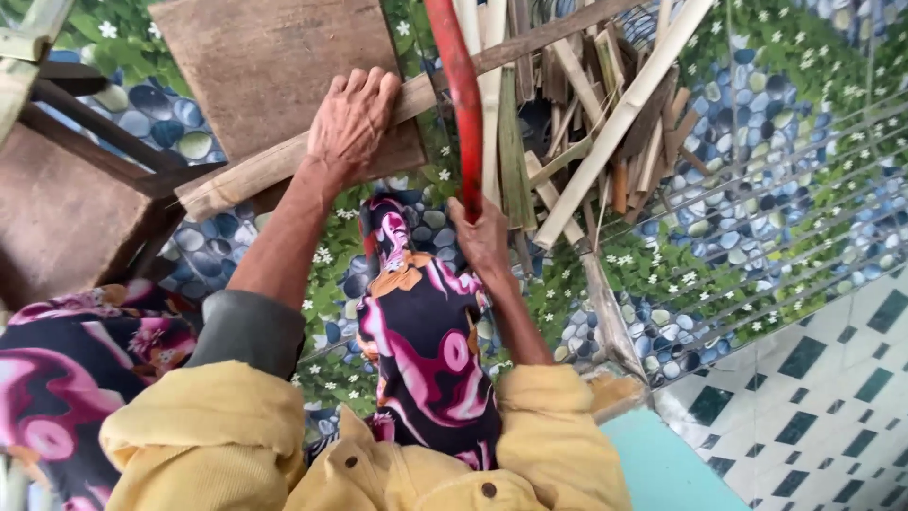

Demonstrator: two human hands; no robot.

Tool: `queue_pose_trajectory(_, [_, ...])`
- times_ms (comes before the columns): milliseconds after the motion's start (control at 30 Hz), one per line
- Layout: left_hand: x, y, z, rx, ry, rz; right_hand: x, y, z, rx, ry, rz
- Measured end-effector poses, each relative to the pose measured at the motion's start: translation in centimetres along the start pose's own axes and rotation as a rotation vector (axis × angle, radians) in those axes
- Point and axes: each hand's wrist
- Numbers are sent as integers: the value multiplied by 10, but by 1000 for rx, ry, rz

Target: The person sits on the floor and uses a red bow saw to cut a long wooden plank resting on a wooden frame. They repeatedly reposition the plank and continue sawing through it.

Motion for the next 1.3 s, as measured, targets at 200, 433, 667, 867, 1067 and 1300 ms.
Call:
queue_pose_trajectory(200, [-6, 3, -7, 28, 21, 18, -130, 70, -33, 123, -85, 108])
queue_pose_trajectory(433, [-5, -5, -3, 36, -35, 33, -19, 4, -2, 89, -172, 108])
queue_pose_trajectory(667, [-6, -1, -7, 22, -49, 11, 5, -4, 4, 138, -80, -26])
queue_pose_trajectory(867, [-6, -1, -4, 54, -18, 3, -111, 68, -31, 116, -73, 105])
queue_pose_trajectory(1067, [-5, 0, -2, -15, -15, 21, -15, 3, -1, 84, -65, 31])
queue_pose_trajectory(1300, [-5, -1, -9, -27, -30, 12, 28, -10, 11, 169, -122, 55])
Point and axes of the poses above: each hand's wrist, its own x-axis towards the middle knuckle, its own z-axis out of the palm, y = z × x, and after that the axes turned 1 degree about -z, right-handed
